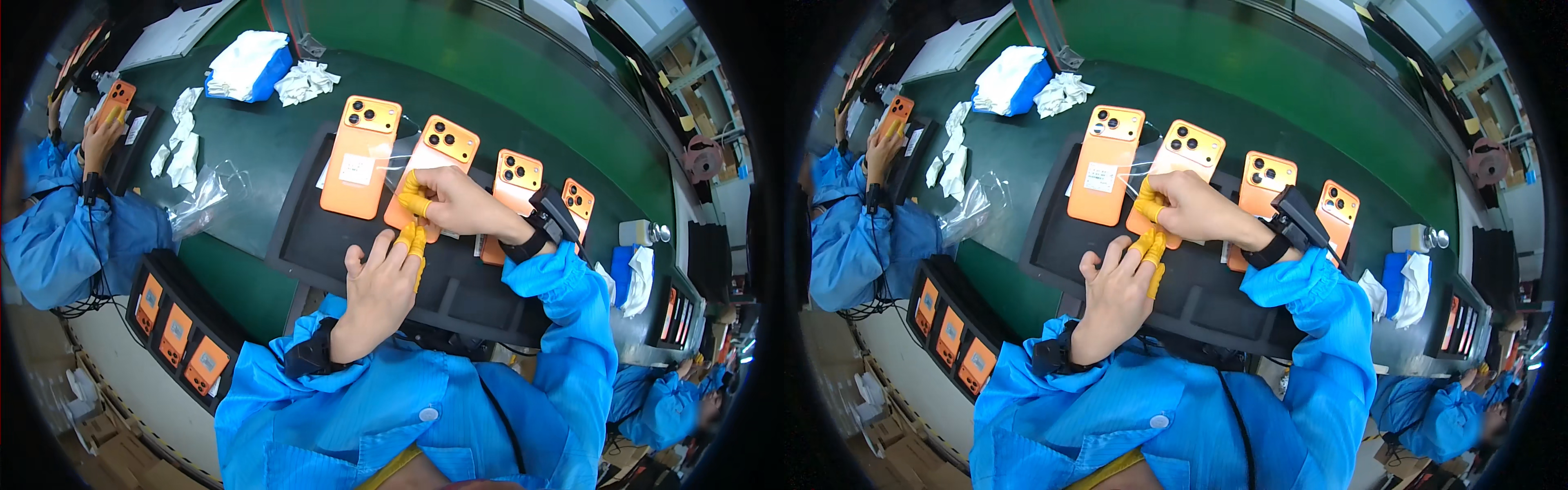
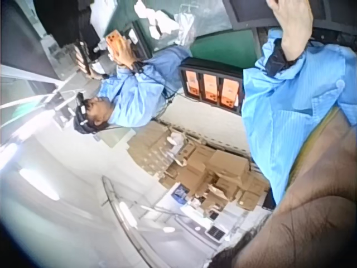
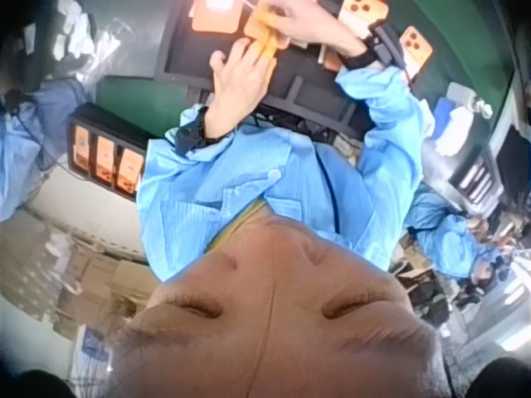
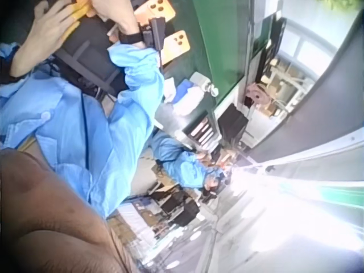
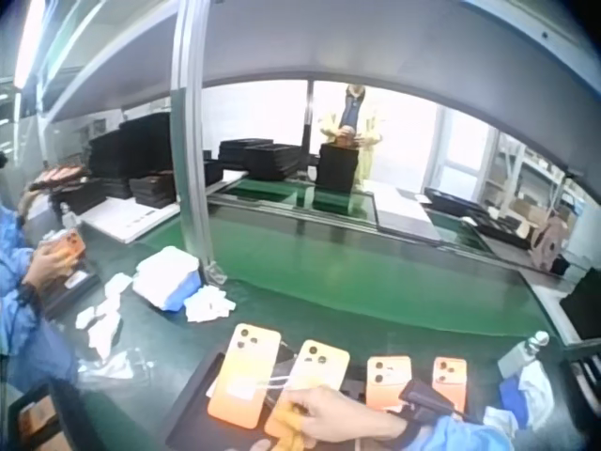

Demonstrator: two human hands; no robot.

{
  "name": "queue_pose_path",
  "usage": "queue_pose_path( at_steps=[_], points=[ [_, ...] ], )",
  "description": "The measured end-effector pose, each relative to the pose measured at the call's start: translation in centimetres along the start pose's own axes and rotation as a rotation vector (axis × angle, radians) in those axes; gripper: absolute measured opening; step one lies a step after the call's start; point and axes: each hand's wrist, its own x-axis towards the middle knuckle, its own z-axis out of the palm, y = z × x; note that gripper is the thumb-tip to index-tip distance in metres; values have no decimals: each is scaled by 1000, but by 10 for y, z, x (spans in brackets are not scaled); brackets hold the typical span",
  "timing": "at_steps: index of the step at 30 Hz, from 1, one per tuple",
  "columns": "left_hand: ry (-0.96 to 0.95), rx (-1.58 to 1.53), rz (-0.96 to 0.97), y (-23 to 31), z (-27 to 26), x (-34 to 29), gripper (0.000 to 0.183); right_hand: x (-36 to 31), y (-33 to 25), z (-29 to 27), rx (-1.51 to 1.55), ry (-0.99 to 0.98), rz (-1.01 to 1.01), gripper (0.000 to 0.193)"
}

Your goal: Cleaning the exterior and lenses of several orange smartphones on an assembly line.

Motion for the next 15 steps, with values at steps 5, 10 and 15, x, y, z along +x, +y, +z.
queue_pose_path(
  at_steps=[5, 10, 15],
  points=[
    [29, -31, -30, 1, 4, -4, 17, -4, -1, -2, 97, -36, 52, 13],
    [-3, 28, -161, 0, -3, -1, 25, 1, 5, -6, 13, -78, -63, 15],
    [-62, 53, -54, -3, 1, 4, 26, -6, 10, -46, 158, 267, 134, 18]
  ],
)
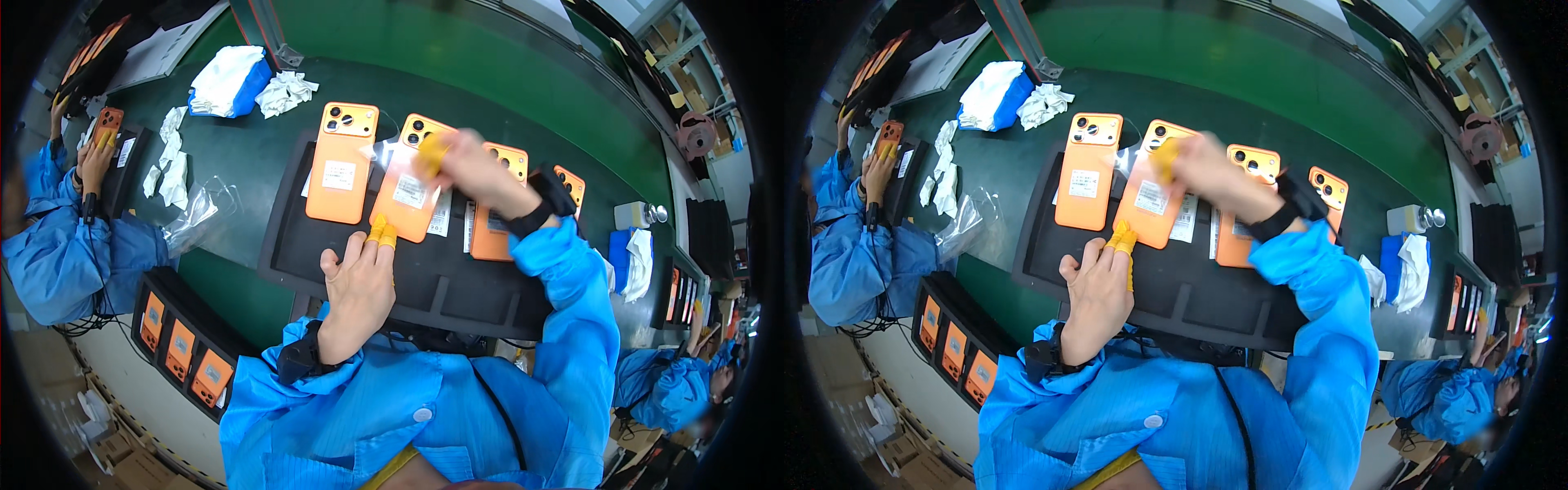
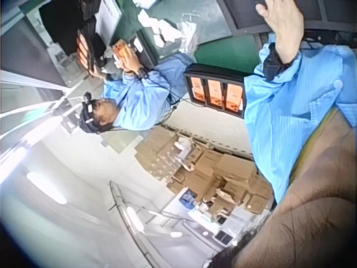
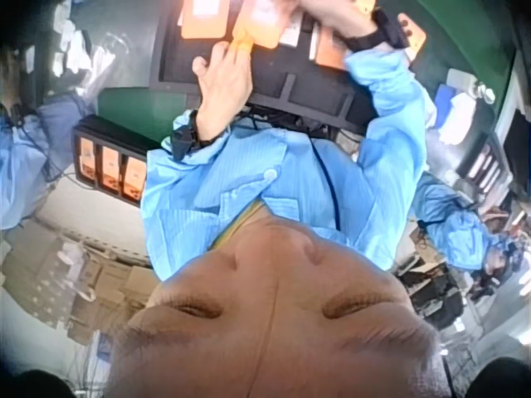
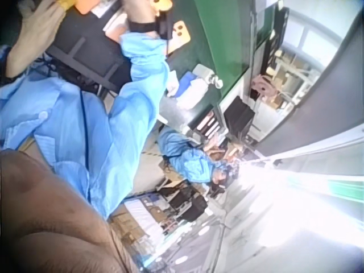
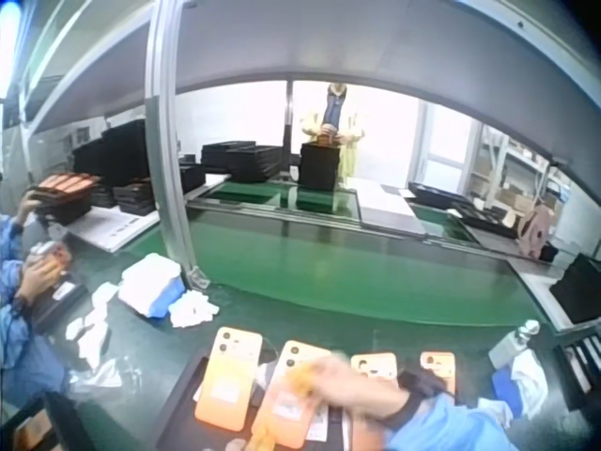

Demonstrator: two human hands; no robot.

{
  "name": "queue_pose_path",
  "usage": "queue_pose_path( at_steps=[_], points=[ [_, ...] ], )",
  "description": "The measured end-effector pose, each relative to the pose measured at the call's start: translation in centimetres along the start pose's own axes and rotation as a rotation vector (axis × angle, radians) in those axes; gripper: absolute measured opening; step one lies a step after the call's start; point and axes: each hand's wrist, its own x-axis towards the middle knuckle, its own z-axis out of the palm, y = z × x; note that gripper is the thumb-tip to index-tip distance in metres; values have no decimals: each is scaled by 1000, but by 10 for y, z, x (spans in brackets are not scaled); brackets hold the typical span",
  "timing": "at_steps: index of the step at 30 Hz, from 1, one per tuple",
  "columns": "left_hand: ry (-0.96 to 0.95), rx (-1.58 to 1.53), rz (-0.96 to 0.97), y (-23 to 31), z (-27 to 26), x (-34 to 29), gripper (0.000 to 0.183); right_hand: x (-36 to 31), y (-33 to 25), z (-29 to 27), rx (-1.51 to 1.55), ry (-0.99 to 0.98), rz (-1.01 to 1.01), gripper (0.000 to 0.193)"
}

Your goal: Cleaning the exterior and lenses of several orange smartphones on an assembly line.

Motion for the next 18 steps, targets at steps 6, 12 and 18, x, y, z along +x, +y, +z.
queue_pose_path(
  at_steps=[6, 12, 18],
  points=[
    [-62, -51, -79, -4, 0, -2, 32, -88, -42, -61, -376, 932, -656, 4],
    [-11, -84, -105, 6, -18, 11, 29, -136, 14, -1, -1358, 261, -591, 20],
    [-93, -160, 3, 18, -20, 17, 27, -122, 48, 28, -1232, 248, -517, 16]
  ],
)
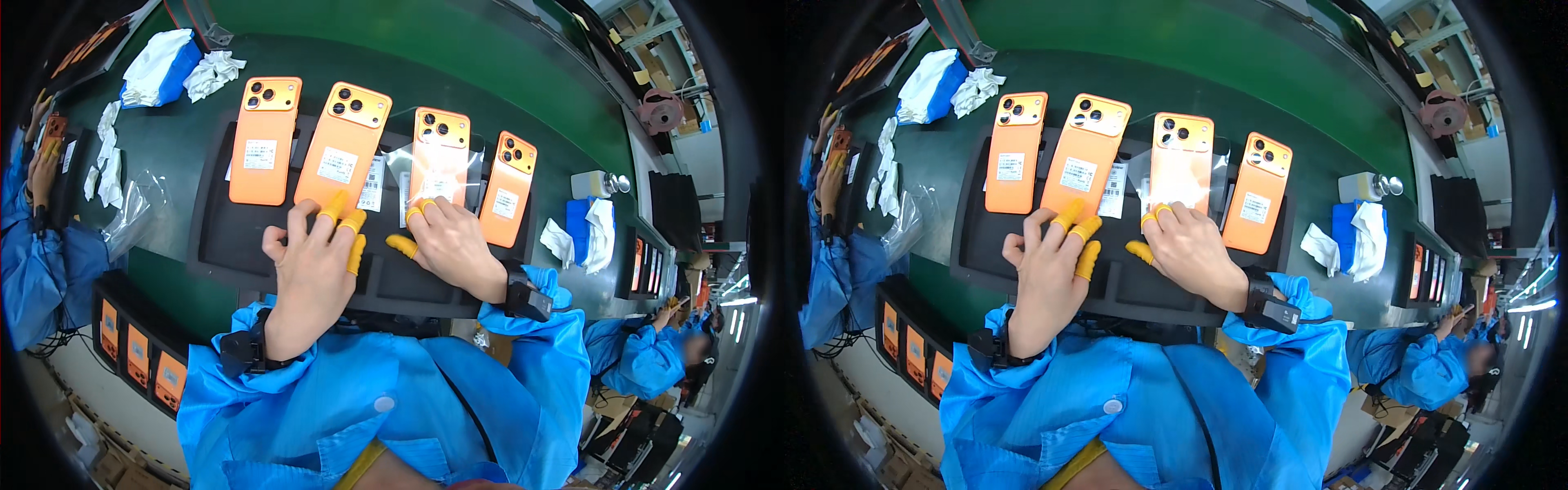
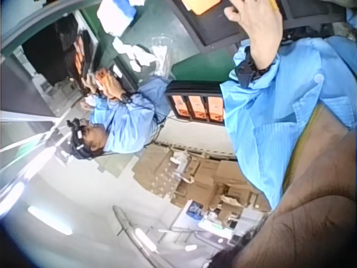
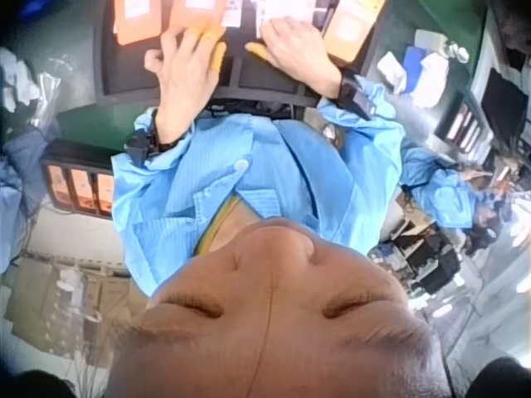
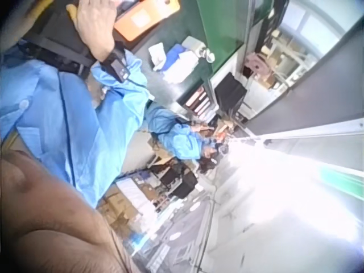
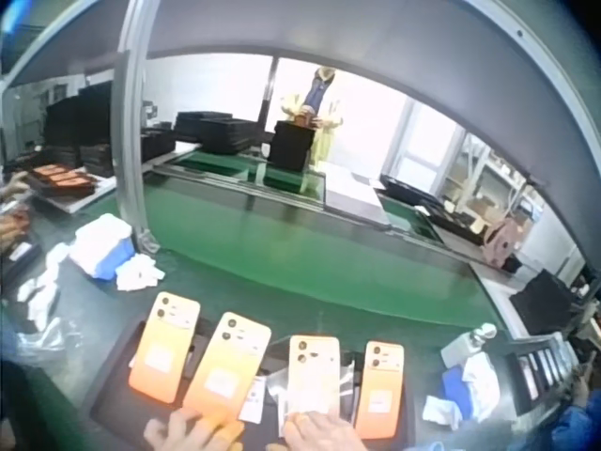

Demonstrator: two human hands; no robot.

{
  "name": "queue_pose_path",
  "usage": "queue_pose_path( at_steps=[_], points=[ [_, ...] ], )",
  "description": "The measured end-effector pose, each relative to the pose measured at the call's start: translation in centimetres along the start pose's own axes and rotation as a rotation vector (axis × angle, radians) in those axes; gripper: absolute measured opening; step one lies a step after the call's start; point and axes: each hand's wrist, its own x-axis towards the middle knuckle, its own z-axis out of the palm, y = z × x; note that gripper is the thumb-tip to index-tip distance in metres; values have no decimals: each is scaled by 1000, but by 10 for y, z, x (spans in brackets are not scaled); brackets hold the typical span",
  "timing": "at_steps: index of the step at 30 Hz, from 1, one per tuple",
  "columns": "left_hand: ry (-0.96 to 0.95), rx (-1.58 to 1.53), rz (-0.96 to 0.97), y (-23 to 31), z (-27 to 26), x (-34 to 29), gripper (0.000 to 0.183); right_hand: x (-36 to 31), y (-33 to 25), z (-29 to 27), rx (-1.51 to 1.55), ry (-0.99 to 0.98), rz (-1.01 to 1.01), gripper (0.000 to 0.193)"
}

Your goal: Cleaning the exterior and lenses of several orange smartphones on an assembly line.

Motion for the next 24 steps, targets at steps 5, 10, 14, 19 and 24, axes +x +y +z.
queue_pose_path(
  at_steps=[5, 10, 14, 19, 24],
  points=[
    [7, -71, 80, 16, 10, -2, 30, 0, 11, -2, 67, -56, -51, 17],
    [21, -91, 208, 34, 31, -3, 22, 7, 31, -8, 476, -63, 116, 10],
    [39, -59, 262, 45, 45, 1, 14, 9, 50, -7, 738, -132, 258, 8],
    [71, 5, 241, 47, 55, -4, 17, 13, 69, -17, 1357, -103, 771, 9],
    [34, 30, 257, 50, 53, -4, 26, -25, 113, -81, 894, 1099, 579, 8]
  ],
)
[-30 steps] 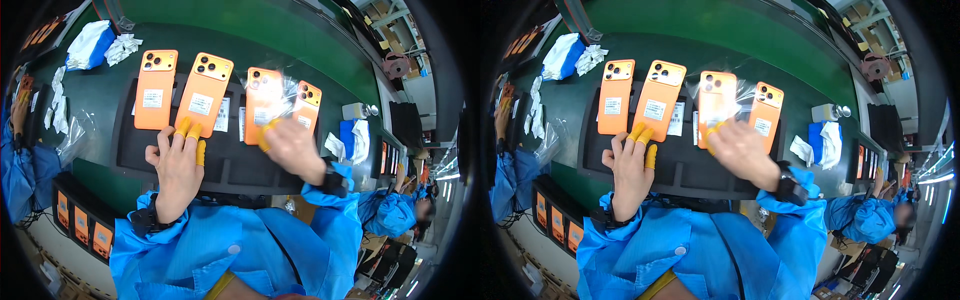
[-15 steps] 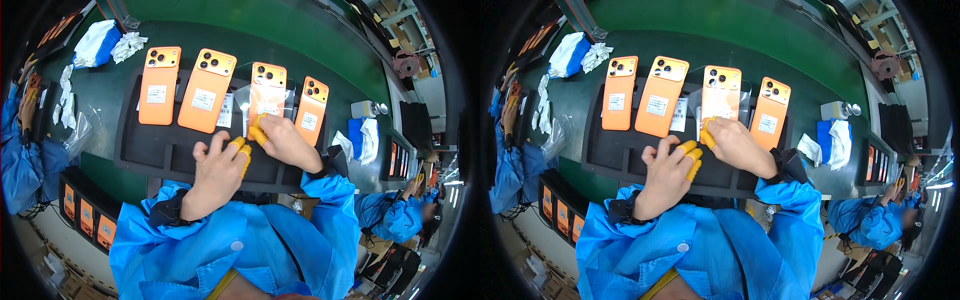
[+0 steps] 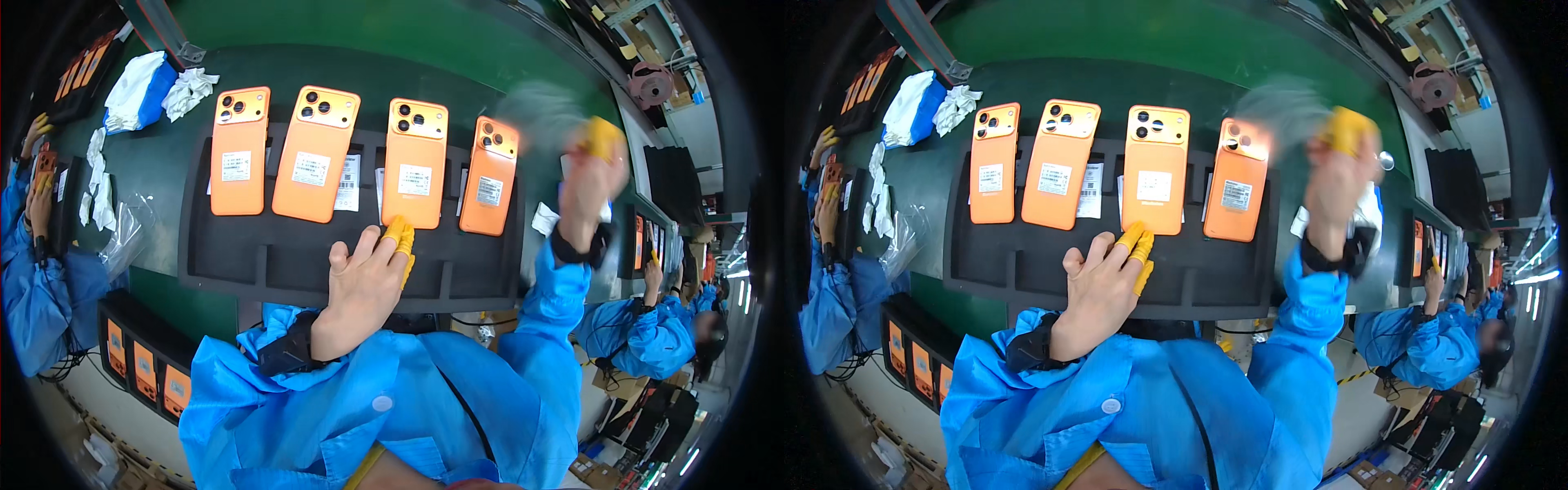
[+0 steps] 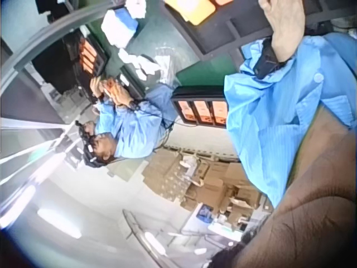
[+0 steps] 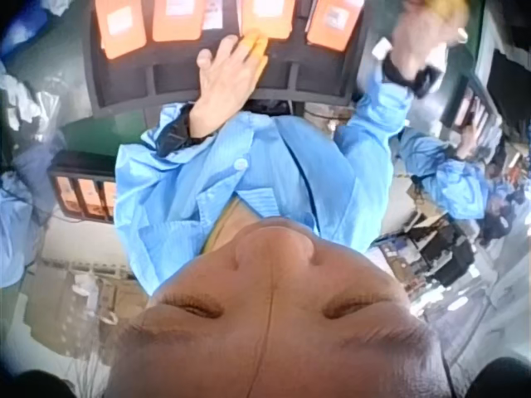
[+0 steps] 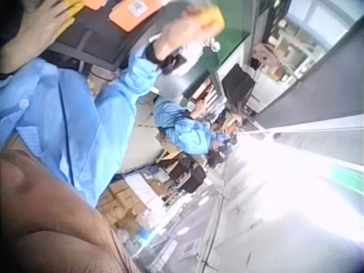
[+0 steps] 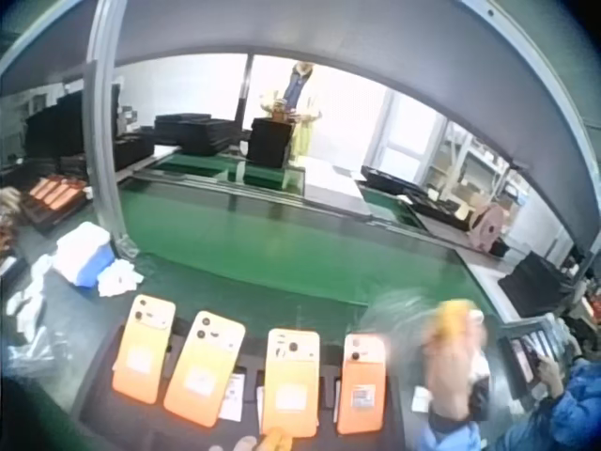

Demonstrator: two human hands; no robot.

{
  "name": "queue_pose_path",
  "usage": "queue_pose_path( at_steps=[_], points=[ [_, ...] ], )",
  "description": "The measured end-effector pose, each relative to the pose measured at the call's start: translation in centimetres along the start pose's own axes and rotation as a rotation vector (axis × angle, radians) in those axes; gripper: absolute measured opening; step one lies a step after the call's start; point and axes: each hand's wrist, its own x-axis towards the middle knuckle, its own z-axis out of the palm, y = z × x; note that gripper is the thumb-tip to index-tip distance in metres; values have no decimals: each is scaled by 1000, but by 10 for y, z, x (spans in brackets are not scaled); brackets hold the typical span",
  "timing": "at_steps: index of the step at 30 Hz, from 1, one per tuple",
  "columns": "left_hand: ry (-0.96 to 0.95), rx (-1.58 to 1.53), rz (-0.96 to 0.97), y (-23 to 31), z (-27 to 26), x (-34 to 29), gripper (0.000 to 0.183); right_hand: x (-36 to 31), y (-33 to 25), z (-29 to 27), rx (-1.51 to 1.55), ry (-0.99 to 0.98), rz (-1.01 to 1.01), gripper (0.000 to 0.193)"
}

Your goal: Cleaning the exterior and lenses of several orange smartphones on an assembly line.

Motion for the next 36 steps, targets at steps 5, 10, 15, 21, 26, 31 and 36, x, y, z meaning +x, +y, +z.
queue_pose_path(
  at_steps=[5, 10, 15, 21, 26, 31, 36],
  points=[
    [-50, -42, 1, -7, -10, 3, 32, -48, -15, -24, -1006, -535, -834, 20],
    [-225, -138, 57, -17, -43, 15, 33, -101, 11, -11, -1047, -930, -463, 19],
    [-285, -142, 244, -15, -52, 39, 29, -104, 16, -8, -1047, -924, -476, 26],
    [-241, -80, 449, -2, -21, 54, 25, -90, 25, -21, -873, -1026, -344, 20],
    [-190, -29, 549, 8, -5, 61, 16, -73, 35, -29, -575, -957, -52, 13],
    [-122, -28, 555, 10, 16, 65, 24, -64, 44, -36, -385, -920, 123, 9],
    [-185, 10, 515, 15, 15, 61, 33, -62, 51, -38, 305, -69, 613, 13]
  ],
)
